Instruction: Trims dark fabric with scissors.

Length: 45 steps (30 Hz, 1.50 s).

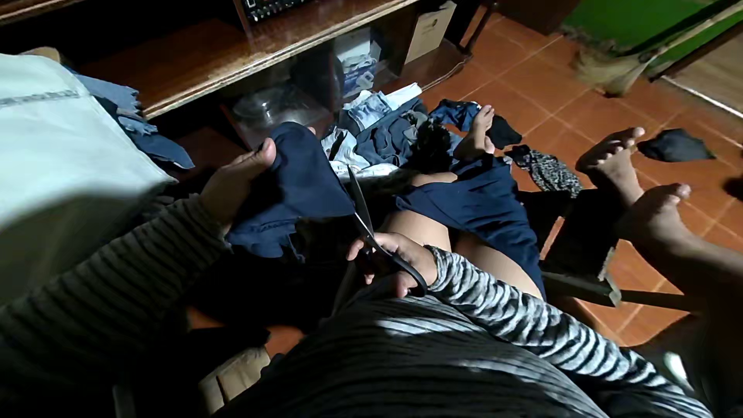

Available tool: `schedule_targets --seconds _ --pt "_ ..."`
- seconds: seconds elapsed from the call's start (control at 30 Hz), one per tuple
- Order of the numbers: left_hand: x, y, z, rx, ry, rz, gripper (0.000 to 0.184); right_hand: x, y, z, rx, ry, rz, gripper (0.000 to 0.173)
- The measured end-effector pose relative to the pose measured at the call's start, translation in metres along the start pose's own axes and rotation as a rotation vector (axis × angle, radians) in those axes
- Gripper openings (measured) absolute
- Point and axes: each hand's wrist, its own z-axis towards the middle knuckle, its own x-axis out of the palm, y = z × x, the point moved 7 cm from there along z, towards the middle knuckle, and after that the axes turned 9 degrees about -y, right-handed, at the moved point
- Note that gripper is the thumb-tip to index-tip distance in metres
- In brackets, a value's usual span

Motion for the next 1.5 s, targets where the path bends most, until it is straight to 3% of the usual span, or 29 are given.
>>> schedule_targets --seconds 0.2,0.3,0.4,0.53,0.67,0.8,1.03,1.13,1.27,1.5 --pt "0.007 -0.012 -0.004 0.052 -0.010 0.027 0.050 -0.002 -0.001 0.000 0.001 -0.035 0.055 0.066" --pt "0.033 -0.053 -0.022 -0.106 -0.134 0.005 0.046 -0.002 -0.001 0.001 0.001 -0.058 0.098 0.058" --pt "0.038 -0.059 -0.024 -0.124 -0.126 -0.041 0.044 -0.002 -0.003 0.000 0.008 -0.093 0.120 0.048" --pt "0.040 -0.059 -0.023 -0.108 -0.094 -0.087 0.044 -0.003 -0.003 -0.001 -0.006 -0.113 0.060 0.044" --pt "0.033 -0.047 -0.021 -0.033 0.043 -0.139 0.050 -0.002 0.001 0.001 -0.039 -0.093 0.016 0.059" --pt "0.048 -0.058 -0.026 -0.078 -0.041 -0.058 0.045 -0.002 0.003 0.003 -0.050 -0.090 0.019 0.061" --pt "0.053 -0.055 -0.027 -0.026 0.093 -0.137 0.040 0.000 0.003 0.005 -0.077 -0.090 0.073 0.062" --pt "0.053 -0.052 -0.025 0.000 0.113 -0.104 0.046 -0.001 0.003 0.005 -0.087 -0.091 0.104 0.059" --pt "0.038 -0.016 -0.010 0.182 0.294 -0.171 0.033 -0.001 0.002 0.004 -0.076 -0.095 0.122 0.052" --pt "0.036 -0.009 -0.009 0.167 0.299 -0.151 0.030 -0.003 0.002 0.003 -0.052 -0.135 0.116 0.042"
